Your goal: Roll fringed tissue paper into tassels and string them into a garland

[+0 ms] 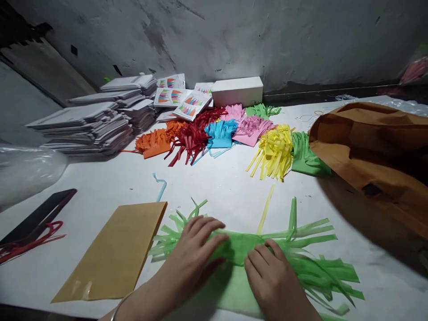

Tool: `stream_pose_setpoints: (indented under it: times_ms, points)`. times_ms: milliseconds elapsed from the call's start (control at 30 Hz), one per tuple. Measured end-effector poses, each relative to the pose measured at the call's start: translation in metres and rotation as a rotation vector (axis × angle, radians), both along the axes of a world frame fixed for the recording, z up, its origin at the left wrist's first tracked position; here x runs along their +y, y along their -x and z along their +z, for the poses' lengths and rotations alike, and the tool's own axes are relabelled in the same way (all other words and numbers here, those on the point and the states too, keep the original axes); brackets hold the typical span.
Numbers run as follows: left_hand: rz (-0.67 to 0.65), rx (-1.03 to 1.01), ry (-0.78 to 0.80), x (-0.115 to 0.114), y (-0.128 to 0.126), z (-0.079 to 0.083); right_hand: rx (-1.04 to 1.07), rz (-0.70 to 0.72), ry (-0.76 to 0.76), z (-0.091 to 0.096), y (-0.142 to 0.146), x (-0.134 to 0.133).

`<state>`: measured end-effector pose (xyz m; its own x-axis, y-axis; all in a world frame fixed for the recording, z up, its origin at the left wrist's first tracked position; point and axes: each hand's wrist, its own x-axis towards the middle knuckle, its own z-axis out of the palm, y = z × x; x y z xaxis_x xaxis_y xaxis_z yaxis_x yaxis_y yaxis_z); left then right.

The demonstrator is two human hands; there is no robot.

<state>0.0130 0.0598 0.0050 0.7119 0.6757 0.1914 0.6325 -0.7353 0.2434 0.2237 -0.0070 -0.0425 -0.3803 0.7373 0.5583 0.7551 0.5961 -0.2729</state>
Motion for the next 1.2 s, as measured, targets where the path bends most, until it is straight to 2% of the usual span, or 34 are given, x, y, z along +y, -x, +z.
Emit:
stream_pose_setpoints:
  times_ms: [100, 200, 300, 400, 467, 533, 667, 767, 833, 900, 1033, 1133, 1200]
  points:
    - [-0.159, -0.032, -0.061, -0.01, 0.002, -0.011, 0.101, 0.008, 0.026, 0.003, 0.003, 0.001]
    - [-0.213, -0.066, -0.087, -0.012, 0.004, -0.025, 0.092, 0.021, 0.026, 0.001, 0.003, -0.002]
    - [-0.225, -0.117, -0.058, -0.013, 0.008, -0.033, 0.02, -0.007, -0.002, -0.003, -0.002, -0.006]
    - [-0.175, -0.142, 0.02, -0.016, 0.012, -0.033, 0.044, -0.033, 0.076, -0.005, -0.009, -0.008]
    - [-0.1, -0.157, 0.071, -0.017, 0.013, -0.031, 0.034, -0.094, 0.137, -0.005, -0.01, -0.006]
    - [-0.002, -0.136, 0.098, -0.017, 0.01, -0.029, -0.033, -0.173, 0.137, -0.004, -0.01, -0.001]
    - [0.165, 0.071, 0.092, -0.009, -0.002, -0.024, -0.222, -0.349, 0.062, -0.006, -0.004, 0.013]
    - [0.206, 0.224, 0.081, -0.003, -0.01, -0.02, -0.328, -0.428, 0.054, -0.005, -0.001, 0.018]
    - [0.206, 0.26, 0.074, 0.0, -0.013, -0.019, -0.326, -0.468, 0.042, -0.002, 0.0, 0.018]
    - [0.206, 0.261, 0.08, 0.002, -0.014, -0.02, -0.24, -0.421, -0.001, 0.002, 0.001, 0.015]
    - [0.217, 0.206, 0.124, 0.002, -0.011, -0.02, -0.107, -0.054, -0.045, 0.006, 0.006, 0.011]
    - [0.16, 0.074, 0.134, -0.001, -0.004, -0.017, -0.127, -0.013, -0.04, 0.004, 0.009, 0.01]
    - [0.062, -0.024, 0.059, -0.004, 0.002, -0.017, -0.069, -0.024, -0.008, 0.004, 0.011, 0.01]
